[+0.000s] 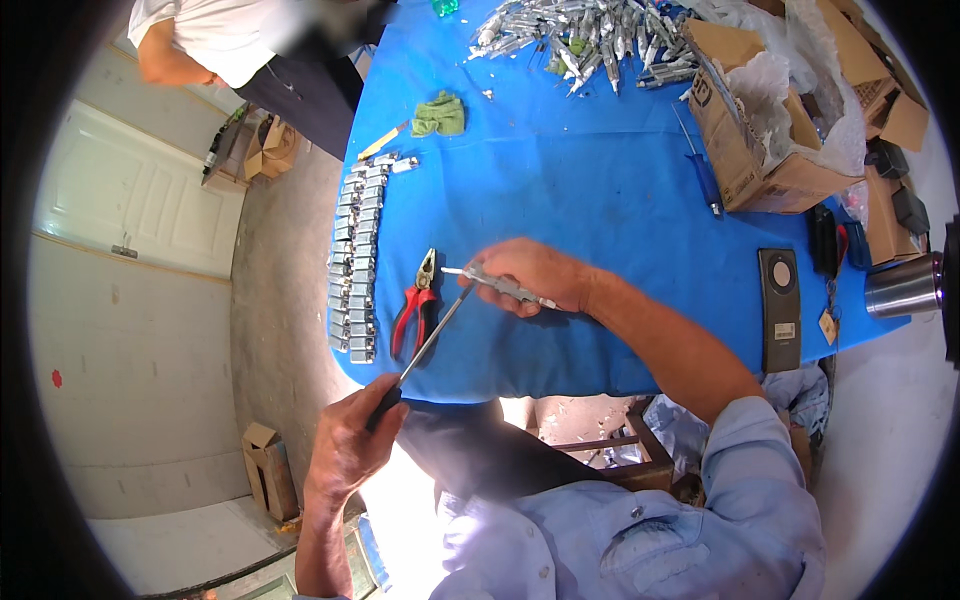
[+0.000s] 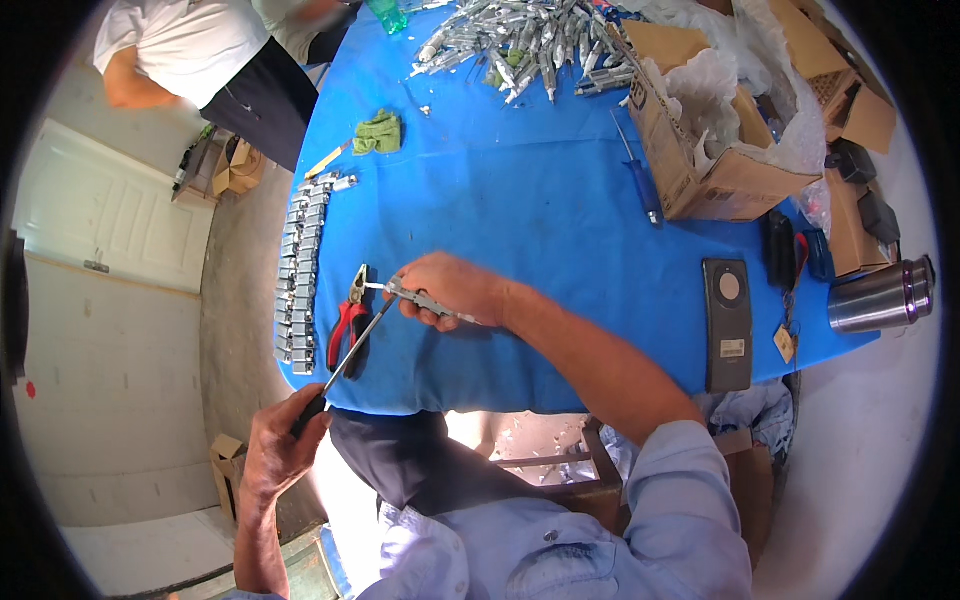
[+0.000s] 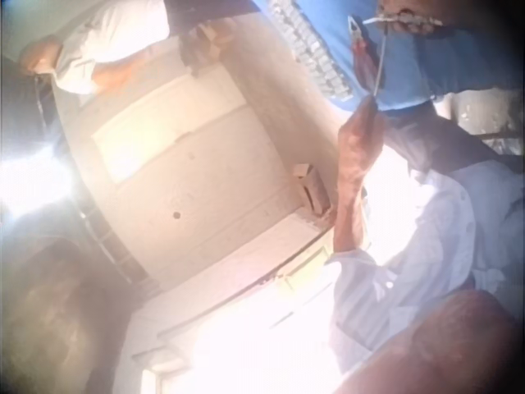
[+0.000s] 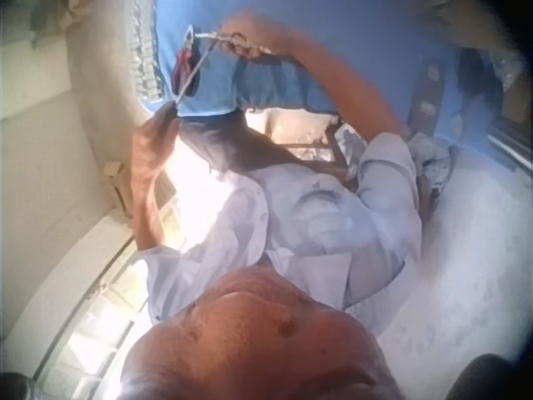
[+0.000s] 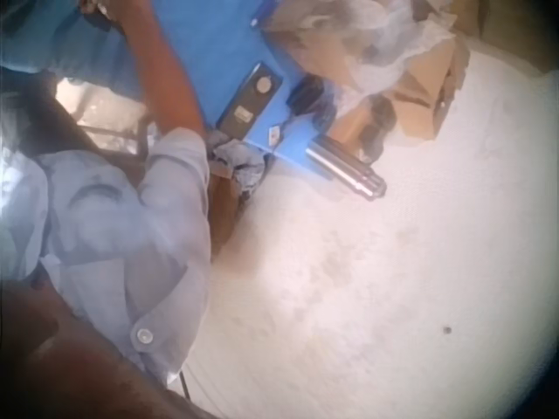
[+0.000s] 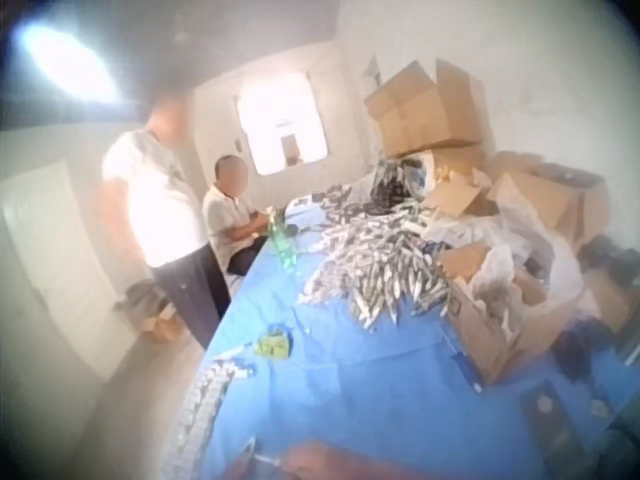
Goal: The person assembles small silver metal components using a screwdriver and pliers. They pick up a metal housing, insert internal parts, and use the tools to secure them before placing the finished pieces aside on the table.
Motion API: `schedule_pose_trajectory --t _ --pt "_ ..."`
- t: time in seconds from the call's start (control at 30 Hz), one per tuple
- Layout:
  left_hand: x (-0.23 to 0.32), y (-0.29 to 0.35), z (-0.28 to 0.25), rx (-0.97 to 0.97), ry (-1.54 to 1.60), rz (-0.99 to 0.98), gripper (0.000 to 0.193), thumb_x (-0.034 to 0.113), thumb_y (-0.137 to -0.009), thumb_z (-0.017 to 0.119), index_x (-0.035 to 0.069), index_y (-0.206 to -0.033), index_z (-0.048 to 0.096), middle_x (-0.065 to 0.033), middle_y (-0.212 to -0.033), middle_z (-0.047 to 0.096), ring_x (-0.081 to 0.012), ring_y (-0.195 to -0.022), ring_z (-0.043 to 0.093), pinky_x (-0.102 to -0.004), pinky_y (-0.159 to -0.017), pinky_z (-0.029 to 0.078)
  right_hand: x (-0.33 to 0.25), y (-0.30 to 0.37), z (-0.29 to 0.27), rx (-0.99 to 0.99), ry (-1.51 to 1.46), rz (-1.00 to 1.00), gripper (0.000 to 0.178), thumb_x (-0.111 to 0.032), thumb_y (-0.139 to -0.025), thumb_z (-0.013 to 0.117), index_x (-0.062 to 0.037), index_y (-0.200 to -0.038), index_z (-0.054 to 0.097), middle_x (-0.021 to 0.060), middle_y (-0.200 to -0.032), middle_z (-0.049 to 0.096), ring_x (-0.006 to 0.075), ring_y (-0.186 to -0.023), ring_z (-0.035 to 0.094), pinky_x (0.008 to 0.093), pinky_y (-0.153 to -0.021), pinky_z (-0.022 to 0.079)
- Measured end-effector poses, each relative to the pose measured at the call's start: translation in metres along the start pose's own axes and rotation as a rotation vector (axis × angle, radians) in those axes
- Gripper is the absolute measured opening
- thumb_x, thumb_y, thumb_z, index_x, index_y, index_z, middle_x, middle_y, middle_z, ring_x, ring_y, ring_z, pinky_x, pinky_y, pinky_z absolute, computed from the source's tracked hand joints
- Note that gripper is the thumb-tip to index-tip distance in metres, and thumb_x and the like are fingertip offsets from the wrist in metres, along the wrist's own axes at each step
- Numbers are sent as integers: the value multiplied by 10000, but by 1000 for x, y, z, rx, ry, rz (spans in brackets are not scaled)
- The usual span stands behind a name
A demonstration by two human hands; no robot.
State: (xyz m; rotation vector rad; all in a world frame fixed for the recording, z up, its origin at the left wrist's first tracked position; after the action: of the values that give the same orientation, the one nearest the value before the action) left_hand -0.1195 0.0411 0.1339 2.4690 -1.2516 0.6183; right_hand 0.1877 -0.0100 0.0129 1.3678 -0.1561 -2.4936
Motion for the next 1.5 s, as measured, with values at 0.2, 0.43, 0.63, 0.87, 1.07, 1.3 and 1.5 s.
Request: schedule_pose_trajectory --t 0.2,0.43,0.63,0.87,1.07,1.3,1.5 --pt "5 -3 1 23 -13 8 335 61 -894 768 16 -1216 684 -196 -879 734 -324 -756 745 -371 -681 577 3 -1 -5 30 31 5 353 -233 -999 501 23 -1186 656 40 -790 593 87 -582 538 239 -430 404" --pt "2 0 2 58 -60 112 348 27 -883 769 -1 -1217 677 -186 -818 719 -280 -676 721 -354 -615 544 9 -7 -4 50 19 27 368 -185 -998 466 38 -1239 634 48 -818 604 85 -577 548 236 -408 409" --pt "1 0 6 67 -29 139 334 50 -884 771 12 -1203 681 -176 -819 731 -315 -691 731 -367 -624 558 6 -5 -1 81 57 31 369 -169 -994 466 37 -1250 635 58 -853 612 99 -593 550 244 -416 407" --pt "3 6 6 61 -32 95 326 75 -898 754 14 -1209 677 -186 -881 731 -338 -748 727 -388 -665 576 11 -9 -5 66 20 -1 338 -203 -1003 518 17 -1225 645 43 -850 612 96 -590 533 241 -423 393" --pt "1 12 17 134 50 59 326 81 -910 761 -4 -1216 688 -187 -831 718 -260 -673 705 -346 -631 549 6 -4 -3 107 -19 -15 303 -270 -982 627 -7 -1130 661 29 -816 603 93 -565 506 259 -414 361" --pt "-14 25 42 194 244 -123 345 152 -955 752 -13 -1250 681 -63 -743 679 -85 -610 601 -272 -548 493 6 -6 1 128 -49 -10 259 -297 -944 712 -45 -925 656 31 -766 597 105 -547 498 270 -411 321" --pt "-34 24 72 199 464 -261 397 220 -999 711 8 -1328 643 -30 -747 669 -69 -586 595 -233 -496 480 3 -2 3 141 -91 -46 258 -301 -944 716 -54 -906 655 31 -749 592 105 -538 493 266 -413 314"
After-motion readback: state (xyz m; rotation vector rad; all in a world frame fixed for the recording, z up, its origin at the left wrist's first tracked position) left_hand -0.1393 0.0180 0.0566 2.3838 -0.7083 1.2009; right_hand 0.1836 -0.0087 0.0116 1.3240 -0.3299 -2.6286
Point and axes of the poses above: each hand's wrist, its own y-axis away from the middle knuckle, its own z-axis out of the palm, x = y × z, the point moved 1 cm from there along -y, towards the middle knuckle
